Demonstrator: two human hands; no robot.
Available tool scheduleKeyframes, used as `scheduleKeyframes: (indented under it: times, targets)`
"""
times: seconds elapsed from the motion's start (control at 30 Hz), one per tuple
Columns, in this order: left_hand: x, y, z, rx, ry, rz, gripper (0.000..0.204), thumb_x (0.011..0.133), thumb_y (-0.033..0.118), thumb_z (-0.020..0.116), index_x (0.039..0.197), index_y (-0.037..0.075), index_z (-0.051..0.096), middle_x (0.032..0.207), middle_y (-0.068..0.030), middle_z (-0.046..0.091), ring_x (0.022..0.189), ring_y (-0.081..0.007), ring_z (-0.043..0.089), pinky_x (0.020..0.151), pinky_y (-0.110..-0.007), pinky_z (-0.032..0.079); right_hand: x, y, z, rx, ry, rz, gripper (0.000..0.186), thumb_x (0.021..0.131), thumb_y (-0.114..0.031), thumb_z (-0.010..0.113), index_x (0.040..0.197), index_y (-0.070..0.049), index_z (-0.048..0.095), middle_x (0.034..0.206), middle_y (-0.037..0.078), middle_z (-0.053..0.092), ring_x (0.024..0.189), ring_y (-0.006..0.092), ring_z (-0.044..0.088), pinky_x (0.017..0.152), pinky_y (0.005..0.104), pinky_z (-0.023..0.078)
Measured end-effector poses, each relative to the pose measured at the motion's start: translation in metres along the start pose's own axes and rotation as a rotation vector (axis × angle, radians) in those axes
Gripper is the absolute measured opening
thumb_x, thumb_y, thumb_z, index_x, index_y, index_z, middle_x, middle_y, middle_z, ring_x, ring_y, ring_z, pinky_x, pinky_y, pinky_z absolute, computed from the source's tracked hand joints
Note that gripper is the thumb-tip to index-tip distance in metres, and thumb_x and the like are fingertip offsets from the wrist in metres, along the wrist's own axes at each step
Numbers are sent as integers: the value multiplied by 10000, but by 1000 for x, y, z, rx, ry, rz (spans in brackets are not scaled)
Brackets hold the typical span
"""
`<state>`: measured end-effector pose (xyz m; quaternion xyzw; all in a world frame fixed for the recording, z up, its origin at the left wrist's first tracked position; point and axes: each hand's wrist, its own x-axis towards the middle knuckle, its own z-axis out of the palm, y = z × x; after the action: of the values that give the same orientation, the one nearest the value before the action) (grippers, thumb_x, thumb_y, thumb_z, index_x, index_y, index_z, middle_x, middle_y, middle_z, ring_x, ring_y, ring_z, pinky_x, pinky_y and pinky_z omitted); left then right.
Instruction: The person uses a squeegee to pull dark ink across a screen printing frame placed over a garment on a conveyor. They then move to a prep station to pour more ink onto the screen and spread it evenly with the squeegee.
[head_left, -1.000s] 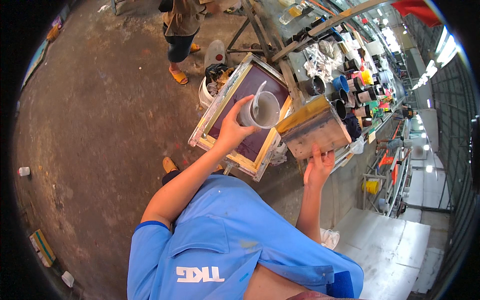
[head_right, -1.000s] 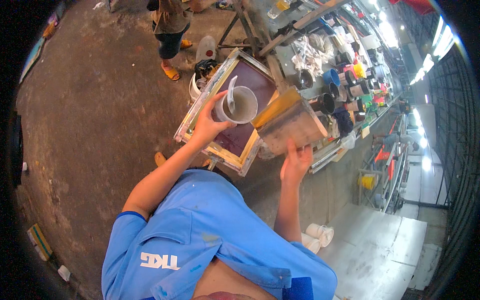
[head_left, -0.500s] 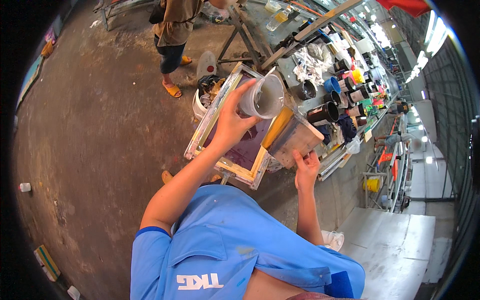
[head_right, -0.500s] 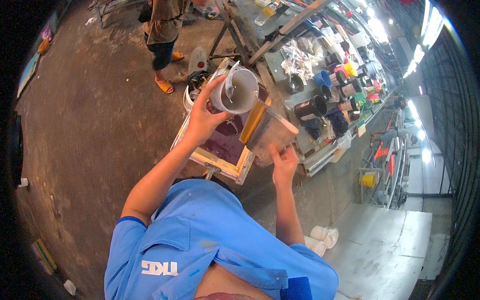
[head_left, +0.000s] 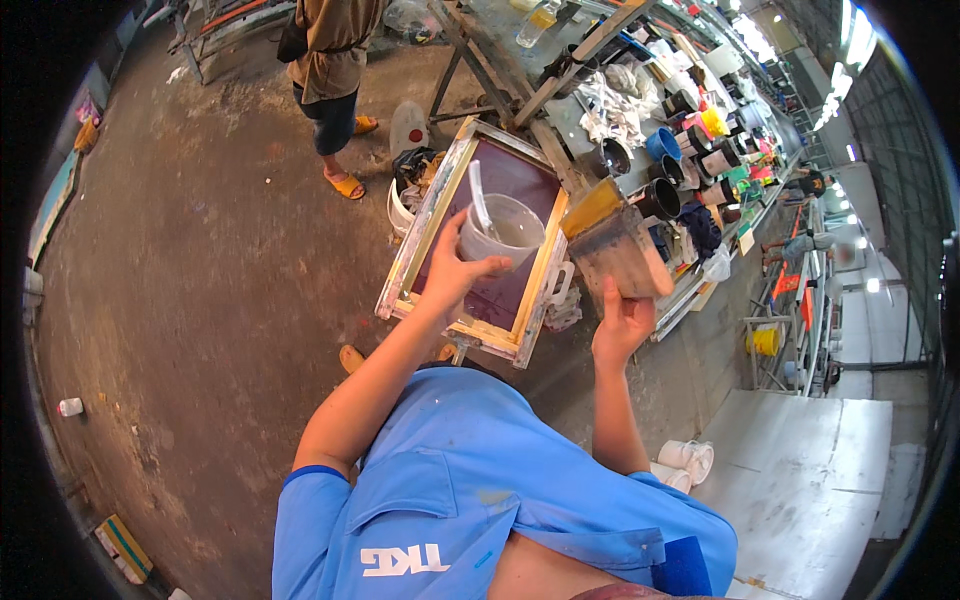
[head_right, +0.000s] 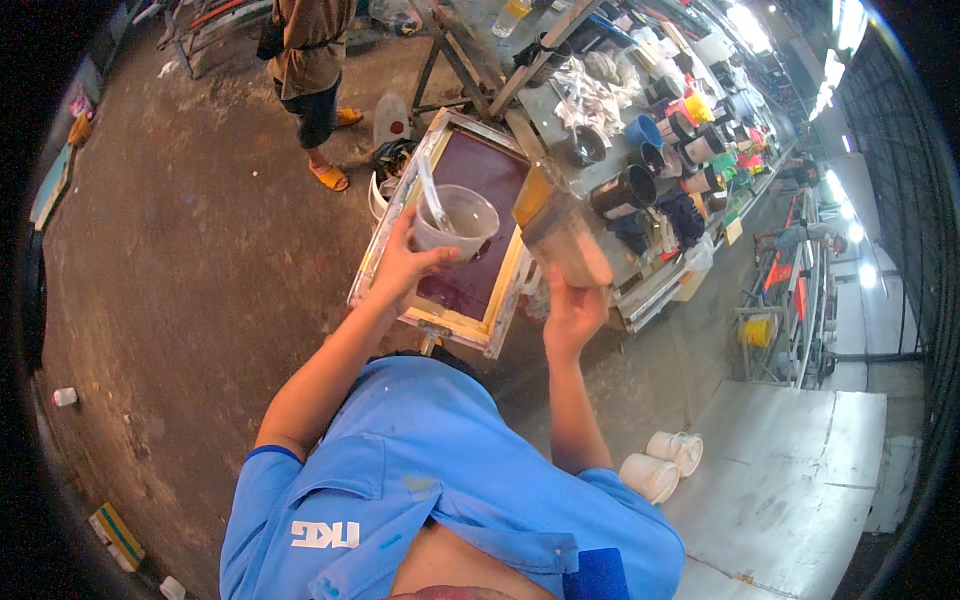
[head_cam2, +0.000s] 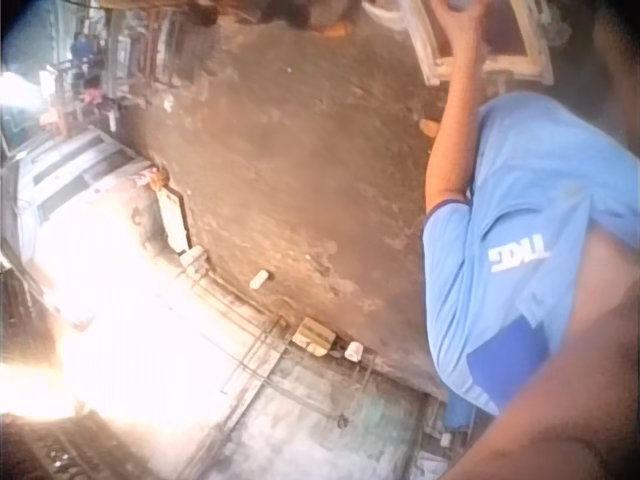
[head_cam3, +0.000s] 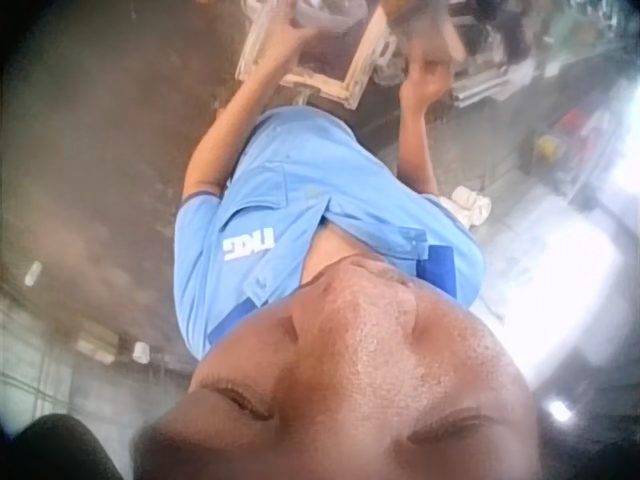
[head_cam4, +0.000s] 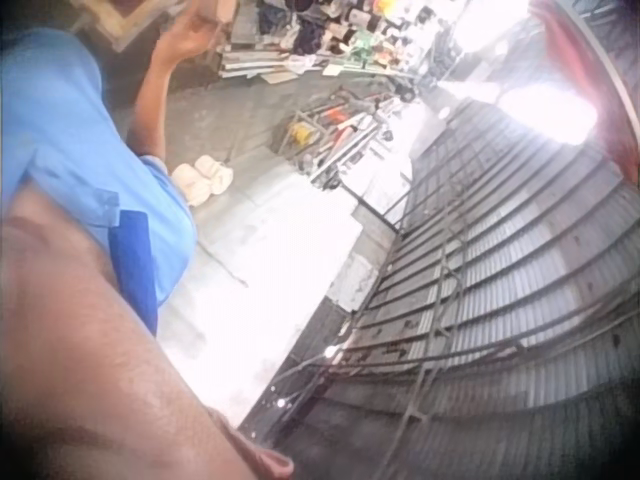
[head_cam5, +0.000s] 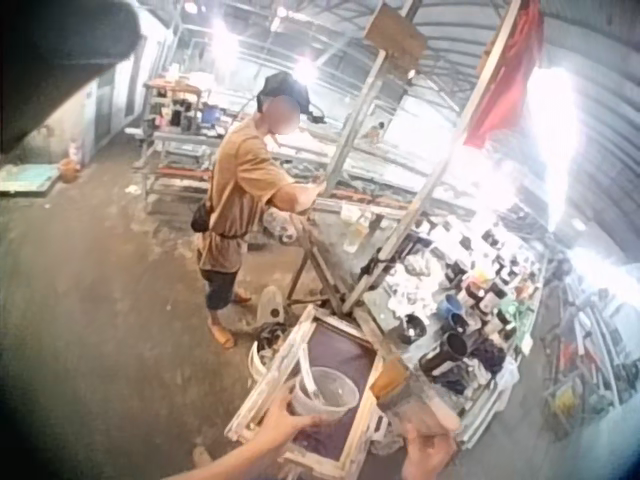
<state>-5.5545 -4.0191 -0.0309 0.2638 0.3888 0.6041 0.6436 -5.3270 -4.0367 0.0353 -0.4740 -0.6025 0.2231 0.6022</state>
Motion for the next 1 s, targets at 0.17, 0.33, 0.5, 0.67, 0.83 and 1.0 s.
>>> scheduleKeyframes:
  times: [0.17, 0.33, 0.5, 0.67, 0.83, 1.0]
  targets:
    - [15, 4, 29, 14, -55, -6, 932, 696, 23, 868, 1477, 85, 363, 1248, -144, 578, 1007, -223, 669, 741, -331, 613, -1, -16, 8, -81, -140, -271, 268, 918, -64, 692, 1162, 41, 654, 1179, 212, 686, 1080, 265, 672, 947, 365, 512]
    - [15, 21, 44, -54, -53, 178, 872, 704, -61, 824, 1457, 78, 409, 1251, -113, 583, 1032, -210, 664, 751, -307, 603, 10, -20, -1, -279, -280, -449, 388, 744, 102, 661, 1118, 6, 704, 1219, 194, 686, 1170, 357, 646, 1022, 427, 490]
    - [-2, 47, 41, -62, -33, 259, 886, 668, -44, 849, 1444, 54, 435, 1268, -91, 588, 1131, -191, 630, 858, -311, 567, 15, -6, -20, -445, -269, -492, 453, 703, 127, 651, 1131, -9, 705, 1237, 165, 682, 1188, 351, 633, 1034, 434, 480]
    - [-4, 41, 10, 135, 44, 383, 936, 653, -5, 854, 1476, 54, 414, 1317, -92, 575, 1216, -233, 563, 992, -388, 519, -2, 25, -32, -496, -267, -360, 491, 721, 130, 650, 1178, -40, 699, 1240, 139, 682, 1174, 321, 637, 1012, 404, 487]
    - [-20, 58, -24, -67, 106, 354, 926, 661, -52, 857, 1464, 68, 413, 1320, -115, 568, 1194, -235, 586, 996, -393, 528, -34, 74, -8, -494, -490, -110, 444, 791, 56, 652, 1215, -72, 691, 1171, 153, 695, 1077, 336, 662, 948, 411, 500]
    - [-44, 79, -64, -122, 167, 316, 863, 726, -86, 796, 1456, 84, 369, 1370, -148, 525, 1241, -301, 573, 951, -444, 584, -85, 135, 53, -571, -800, -177, 404, 793, -44, 690, 1186, -138, 697, 1145, 63, 708, 1015, 280, 651, 869, 403, 490]
